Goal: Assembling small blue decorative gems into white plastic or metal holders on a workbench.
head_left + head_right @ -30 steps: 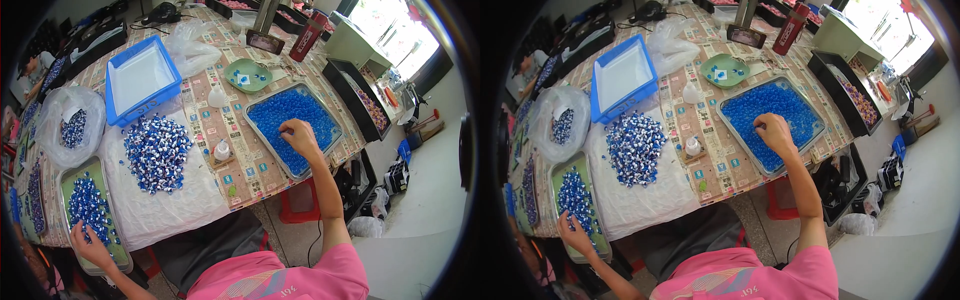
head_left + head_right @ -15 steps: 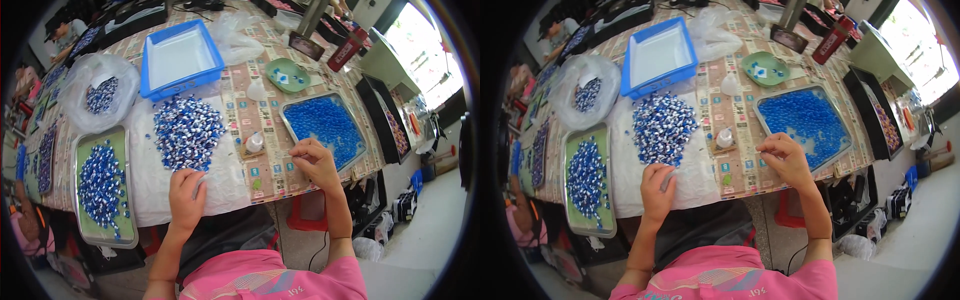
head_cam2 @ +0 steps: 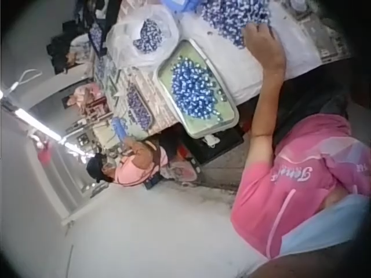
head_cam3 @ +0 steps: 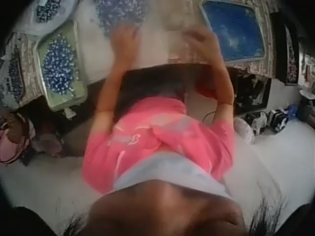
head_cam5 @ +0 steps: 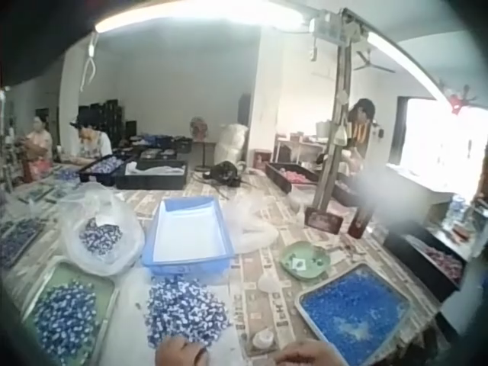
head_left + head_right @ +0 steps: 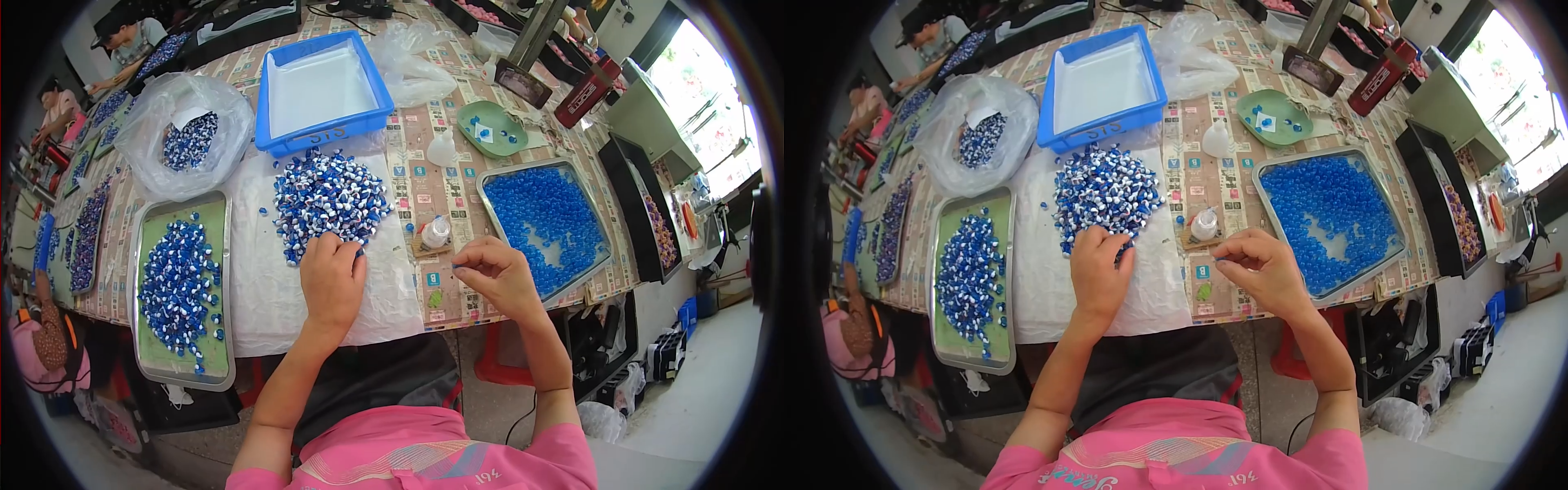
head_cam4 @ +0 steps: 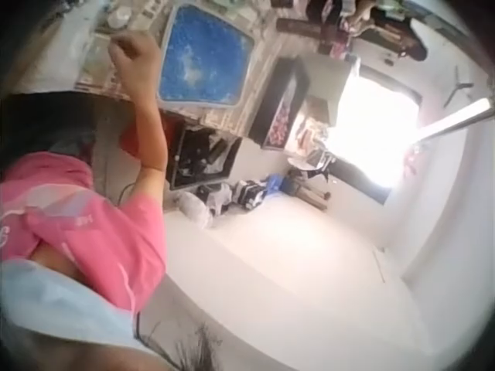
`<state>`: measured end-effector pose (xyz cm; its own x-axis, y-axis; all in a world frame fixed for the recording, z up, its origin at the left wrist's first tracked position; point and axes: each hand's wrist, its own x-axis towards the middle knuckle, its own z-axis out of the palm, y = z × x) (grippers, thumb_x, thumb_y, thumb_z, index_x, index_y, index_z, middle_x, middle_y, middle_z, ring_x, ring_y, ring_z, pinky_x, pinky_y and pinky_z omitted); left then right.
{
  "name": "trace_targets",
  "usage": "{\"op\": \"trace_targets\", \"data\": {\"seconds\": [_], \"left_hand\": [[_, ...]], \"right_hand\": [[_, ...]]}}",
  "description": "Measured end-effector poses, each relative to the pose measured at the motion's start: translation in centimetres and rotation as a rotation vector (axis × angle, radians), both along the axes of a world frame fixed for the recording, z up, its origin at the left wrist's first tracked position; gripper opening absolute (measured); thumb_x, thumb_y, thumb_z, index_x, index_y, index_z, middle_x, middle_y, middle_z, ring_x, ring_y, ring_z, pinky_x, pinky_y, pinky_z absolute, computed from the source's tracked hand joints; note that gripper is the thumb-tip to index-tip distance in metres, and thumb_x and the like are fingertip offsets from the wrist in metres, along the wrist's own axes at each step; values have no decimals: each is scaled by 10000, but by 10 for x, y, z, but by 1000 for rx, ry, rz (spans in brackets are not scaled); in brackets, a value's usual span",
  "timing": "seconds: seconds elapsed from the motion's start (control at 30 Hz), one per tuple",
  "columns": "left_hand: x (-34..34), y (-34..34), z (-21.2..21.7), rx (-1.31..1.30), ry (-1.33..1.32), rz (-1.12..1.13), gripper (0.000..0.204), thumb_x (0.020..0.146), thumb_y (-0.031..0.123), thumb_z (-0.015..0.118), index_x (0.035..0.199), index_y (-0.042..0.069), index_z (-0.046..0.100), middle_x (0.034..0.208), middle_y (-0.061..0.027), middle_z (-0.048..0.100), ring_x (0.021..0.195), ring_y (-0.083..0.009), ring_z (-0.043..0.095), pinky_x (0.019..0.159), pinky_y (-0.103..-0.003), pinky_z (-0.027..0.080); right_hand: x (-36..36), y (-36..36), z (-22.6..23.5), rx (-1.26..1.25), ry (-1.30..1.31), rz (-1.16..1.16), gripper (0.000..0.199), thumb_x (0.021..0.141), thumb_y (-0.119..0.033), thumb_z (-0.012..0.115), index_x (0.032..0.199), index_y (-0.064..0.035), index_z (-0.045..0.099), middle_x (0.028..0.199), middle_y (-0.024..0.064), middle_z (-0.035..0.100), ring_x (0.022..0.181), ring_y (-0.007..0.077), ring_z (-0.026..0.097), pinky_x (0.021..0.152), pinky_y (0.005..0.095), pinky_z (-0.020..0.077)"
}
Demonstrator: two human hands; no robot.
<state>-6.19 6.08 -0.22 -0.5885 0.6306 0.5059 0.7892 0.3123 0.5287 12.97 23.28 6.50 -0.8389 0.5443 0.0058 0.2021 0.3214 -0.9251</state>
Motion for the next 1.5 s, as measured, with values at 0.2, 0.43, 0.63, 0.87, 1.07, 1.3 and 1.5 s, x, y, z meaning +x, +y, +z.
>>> {"op": "trace_targets", "data": {"seconds": [0.2, 0.43, 0.63, 0.87, 1.07, 1.3, 1.5], "left_hand": [[4, 6, 5, -66, 44, -5, 169, 678, 78, 763, 828, 52, 687, 821, -67, 536, 828, -276, 532, 707, -406, 432], [11, -7, 19, 80, 27, -51, 184, 700, 27, 756, 871, 25, 687, 846, -78, 598, 795, -246, 586, 682, -359, 460], [26, -31, 16, 323, -1075, -349, 195, 854, 13, 708, 1044, 2, 668, 885, -59, 674, 725, -125, 653, 656, -244, 531], [30, -38, 10, 412, -1554, -463, 247, 950, 79, 627, 1185, 4, 634, 984, -72, 687, 805, -129, 667, 722, -250, 548], [42, -34, 3, 518, -1921, -504, 260, 970, 95, 596, 1212, 0, 604, 1028, -91, 685, 845, -155, 685, 748, -264, 573], [52, -31, -4, 525, -2014, -602, 250, 971, 95, 595, 1201, 0, 610, 1017, -79, 685, 844, -143, 680, 752, -274, 577], [54, -32, -3, 475, -1992, -585, 219, 956, 98, 619, 1151, 3, 641, 986, -75, 685, 812, -132, 666, 733, -277, 572]], "right_hand": [[-11, 6, 10, 206, 31, -87, 139, 797, 22, 729, 934, -5, 724, 932, 46, 657, 794, 83, 630, 677, 209, 503], [-36, 14, 5, 441, 85, -70, 153, 792, 14, 721, 941, -23, 728, 918, 82, 688, 805, 163, 675, 675, 261, 529], [-52, 10, 6, 579, 11, -34, 141, 774, -14, 700, 914, -30, 707, 904, 118, 674, 872, 314, 639, 767, 375, 502], [-46, -2, 7, 645, 71, -25, 147, 764, -10, 733, 905, -52, 731, 912, 57, 706, 792, 189, 659, 652, 303, 498], [-29, -44, 9, 292, 175, 123, 208, 745, 33, 737, 940, -40, 734, 937, 41, 727, 852, 172, 661, 739, 277, 518], [-21, -52, 1, 292, 200, 155, 217, 740, 33, 744, 936, -62, 741, 941, 50, 729, 863, 173, 663, 754, 296, 519], [-16, -50, 5, 261, 173, 188, 190, 727, 31, 753, 891, -65, 749, 905, 54, 731, 858, 188, 674, 758, 311, 520]]}}
